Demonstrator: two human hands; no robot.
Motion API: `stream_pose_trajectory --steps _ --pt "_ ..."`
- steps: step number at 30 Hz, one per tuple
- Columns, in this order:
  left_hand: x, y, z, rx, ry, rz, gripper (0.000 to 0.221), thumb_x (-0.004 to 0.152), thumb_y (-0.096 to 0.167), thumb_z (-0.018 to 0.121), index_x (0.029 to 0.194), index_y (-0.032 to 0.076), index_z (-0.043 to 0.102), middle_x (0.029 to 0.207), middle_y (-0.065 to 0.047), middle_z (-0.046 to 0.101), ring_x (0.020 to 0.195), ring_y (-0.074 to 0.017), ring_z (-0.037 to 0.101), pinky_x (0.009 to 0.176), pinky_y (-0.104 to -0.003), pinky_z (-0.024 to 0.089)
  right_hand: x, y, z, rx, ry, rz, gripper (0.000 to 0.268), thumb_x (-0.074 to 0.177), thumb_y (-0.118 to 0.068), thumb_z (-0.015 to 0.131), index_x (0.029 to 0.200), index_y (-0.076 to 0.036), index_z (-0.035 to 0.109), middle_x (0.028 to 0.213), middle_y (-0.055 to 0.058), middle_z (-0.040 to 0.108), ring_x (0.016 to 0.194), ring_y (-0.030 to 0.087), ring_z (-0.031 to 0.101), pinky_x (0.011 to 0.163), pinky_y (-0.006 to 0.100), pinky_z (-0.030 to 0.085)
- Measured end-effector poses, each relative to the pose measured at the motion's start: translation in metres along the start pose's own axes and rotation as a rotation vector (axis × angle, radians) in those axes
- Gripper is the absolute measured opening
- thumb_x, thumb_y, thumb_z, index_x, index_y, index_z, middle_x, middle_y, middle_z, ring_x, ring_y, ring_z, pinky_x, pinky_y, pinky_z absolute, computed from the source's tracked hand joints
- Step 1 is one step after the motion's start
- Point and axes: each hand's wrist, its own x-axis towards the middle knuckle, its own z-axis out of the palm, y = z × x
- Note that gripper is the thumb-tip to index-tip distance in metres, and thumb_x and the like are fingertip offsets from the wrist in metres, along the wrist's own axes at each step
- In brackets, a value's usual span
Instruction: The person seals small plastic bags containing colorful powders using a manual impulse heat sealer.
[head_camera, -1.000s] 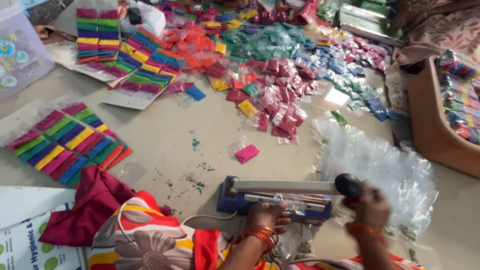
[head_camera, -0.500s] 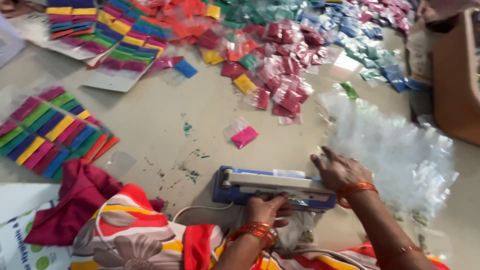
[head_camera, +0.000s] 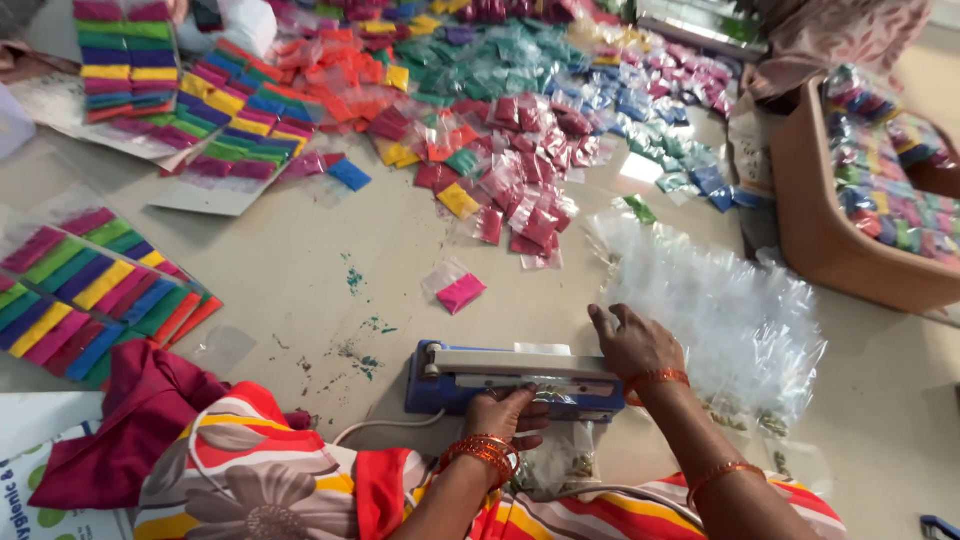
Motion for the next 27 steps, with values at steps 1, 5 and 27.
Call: stream_pose_trajectory --steps 1,5,27 --pt "0.007 -0.005 -0.002 -0.001 -0.006 0.012 0.026 0.089 0.03 0.076 0.105 0.01 0.074 0.09 -0.007 0.081 0.078 -0.0207 0.078 0.057 -0.035 0.061 -0.004 0.005 0.008 0.001 0.013 -0.004 0.069 0.095 -0.072 0.039 0.138 -0.024 0.065 0.129 0.013 0.072 0.123 0.034 0.066 0.105 0.047 0.05" --pt "0.021 -0.014 -0.005 -0.016 -0.044 0.035 0.024 0.091 0.03 0.073 0.105 0.011 0.073 0.091 -0.008 0.081 0.078 -0.022 0.078 0.057 -0.037 0.061 -0.022 0.032 0.047 -0.007 0.5 -0.321 0.054 0.101 -0.053 0.047 0.136 -0.015 0.065 0.135 0.014 0.067 0.129 0.036 0.059 0.107 0.048 0.046" --pt "0.11 -0.052 -0.023 0.415 0.241 0.18 0.081 0.095 0.073 0.042 0.084 0.0 0.077 0.08 -0.02 0.077 0.078 -0.0336 0.074 0.067 -0.042 0.053 -0.09 -0.024 0.111 -0.236 0.514 -1.004 0.058 0.083 -0.017 0.057 0.135 0.008 0.055 0.137 0.023 0.055 0.128 0.042 0.048 0.113 0.052 0.03"
